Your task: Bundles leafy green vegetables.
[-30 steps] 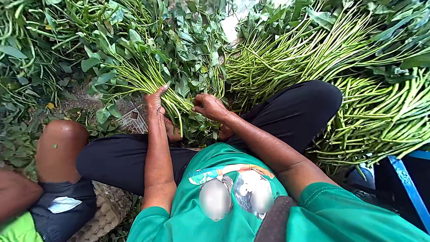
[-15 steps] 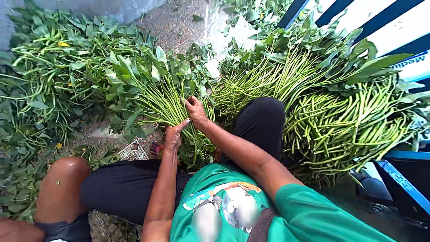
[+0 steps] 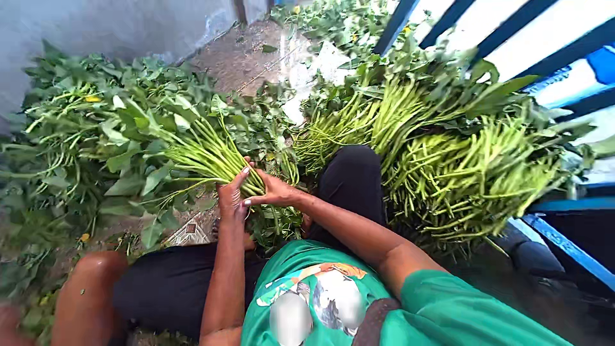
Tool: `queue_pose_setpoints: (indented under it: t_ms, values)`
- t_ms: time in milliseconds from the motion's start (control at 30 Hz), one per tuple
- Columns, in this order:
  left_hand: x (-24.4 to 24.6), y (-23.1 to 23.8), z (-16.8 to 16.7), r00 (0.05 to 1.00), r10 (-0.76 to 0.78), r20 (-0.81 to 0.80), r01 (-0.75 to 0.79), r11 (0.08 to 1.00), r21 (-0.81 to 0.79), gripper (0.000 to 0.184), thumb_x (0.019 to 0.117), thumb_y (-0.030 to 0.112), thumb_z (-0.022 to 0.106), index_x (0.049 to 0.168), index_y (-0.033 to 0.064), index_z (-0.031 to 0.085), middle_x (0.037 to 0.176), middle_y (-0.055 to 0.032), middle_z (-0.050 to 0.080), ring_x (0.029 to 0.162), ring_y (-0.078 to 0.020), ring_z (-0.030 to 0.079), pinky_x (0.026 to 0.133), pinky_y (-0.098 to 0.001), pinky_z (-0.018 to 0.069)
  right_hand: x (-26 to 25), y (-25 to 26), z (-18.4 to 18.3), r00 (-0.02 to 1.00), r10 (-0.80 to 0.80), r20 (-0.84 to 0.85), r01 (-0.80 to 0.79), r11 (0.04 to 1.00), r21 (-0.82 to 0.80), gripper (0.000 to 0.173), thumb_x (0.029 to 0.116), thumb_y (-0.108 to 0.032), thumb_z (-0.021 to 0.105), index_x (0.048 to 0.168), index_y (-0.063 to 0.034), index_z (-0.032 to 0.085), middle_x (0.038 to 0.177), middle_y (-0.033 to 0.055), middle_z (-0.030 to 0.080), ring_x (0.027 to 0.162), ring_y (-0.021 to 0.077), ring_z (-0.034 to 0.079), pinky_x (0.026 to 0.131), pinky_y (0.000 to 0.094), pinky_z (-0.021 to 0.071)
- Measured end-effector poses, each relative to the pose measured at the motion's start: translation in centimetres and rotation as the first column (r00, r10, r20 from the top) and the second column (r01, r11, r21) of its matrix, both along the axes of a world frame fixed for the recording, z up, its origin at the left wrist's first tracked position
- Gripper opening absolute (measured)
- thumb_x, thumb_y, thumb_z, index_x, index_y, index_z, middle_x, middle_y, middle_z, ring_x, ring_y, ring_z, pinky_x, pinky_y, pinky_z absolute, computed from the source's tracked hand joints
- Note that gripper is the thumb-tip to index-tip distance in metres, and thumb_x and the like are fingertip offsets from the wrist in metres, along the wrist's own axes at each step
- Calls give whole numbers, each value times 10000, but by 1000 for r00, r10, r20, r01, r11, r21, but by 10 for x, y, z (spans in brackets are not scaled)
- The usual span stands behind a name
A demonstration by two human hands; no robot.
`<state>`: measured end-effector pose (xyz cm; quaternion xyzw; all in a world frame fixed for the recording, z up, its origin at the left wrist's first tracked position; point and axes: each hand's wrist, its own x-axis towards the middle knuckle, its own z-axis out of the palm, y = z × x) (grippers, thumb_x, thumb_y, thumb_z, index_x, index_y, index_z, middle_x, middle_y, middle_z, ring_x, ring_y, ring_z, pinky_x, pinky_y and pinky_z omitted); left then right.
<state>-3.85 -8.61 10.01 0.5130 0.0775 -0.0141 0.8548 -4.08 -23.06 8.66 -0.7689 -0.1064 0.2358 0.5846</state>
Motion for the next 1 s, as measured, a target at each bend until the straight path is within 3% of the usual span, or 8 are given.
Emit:
queue_pose_setpoints:
  t_ms: [100,267,400,600,700,800,867,1000]
  values:
    - [1,-4,18,986,-161,43,162,986,-32,468,937,-59,600,1396,-12,523,1375,-191,632,1241,-321,635,1021,-484,556,5,-15,12,1000,-16,5,16,1000,10,805,777,-359,912,1415,-57,526,1169,160,713,1076,243,701,987,503,564]
    - [23,-41,71,948,-314,50,307,945,111,460,877,-47,606,1307,72,496,1124,-75,718,1003,-191,720,862,-399,627,-5,-42,60,939,-325,108,322,945,51,716,768,-283,918,1316,4,558,1086,188,711,1022,263,705,934,490,573]
    - [68,-123,146,725,-622,295,552,781,293,600,868,-18,647,1420,50,424,1332,-101,654,1213,-239,651,1018,-411,576,4,-105,108,700,-620,353,549,784,289,692,766,-151,893,1318,88,551,1081,203,719,999,234,718,928,439,600]
    - [124,-322,237,473,-842,259,573,517,636,595,815,-10,767,1336,8,481,1126,-44,685,989,-97,702,874,-278,611,43,-238,158,311,-923,227,698,384,604,548,869,-92,778,1313,95,518,1063,175,702,941,190,719,863,378,627]
    - [125,-396,182,351,-936,-23,642,223,734,700,814,39,784,1435,19,462,1205,-138,670,1042,-196,687,914,-413,590,34,-268,99,127,-992,-27,801,86,593,570,935,-157,739,1407,32,481,1175,172,674,1007,203,699,886,396,617]
    - [110,-429,38,250,-919,-306,769,-4,639,622,867,136,787,1412,-7,523,1214,-245,663,1083,-347,669,953,-570,548,-4,-251,0,-46,-943,-328,943,-150,297,554,986,-321,701,1443,-81,499,1247,141,662,1071,211,665,912,424,577]
    - [103,-431,-27,254,-897,-362,852,31,523,708,874,168,802,1474,5,463,1294,-254,631,1159,-358,644,1006,-561,525,-12,-247,-37,-164,-911,-378,953,-246,179,525,970,-237,735,1405,-21,537,1250,197,665,1116,265,662,963,459,563]
    - [106,-428,-20,248,-915,-318,873,69,482,735,872,157,819,1481,-4,441,1340,-244,606,1209,-327,621,1050,-523,506,-13,-239,-27,-123,-919,-374,977,-177,115,652,983,-370,707,1494,-73,432,1356,189,611,1189,292,628,991,502,539]
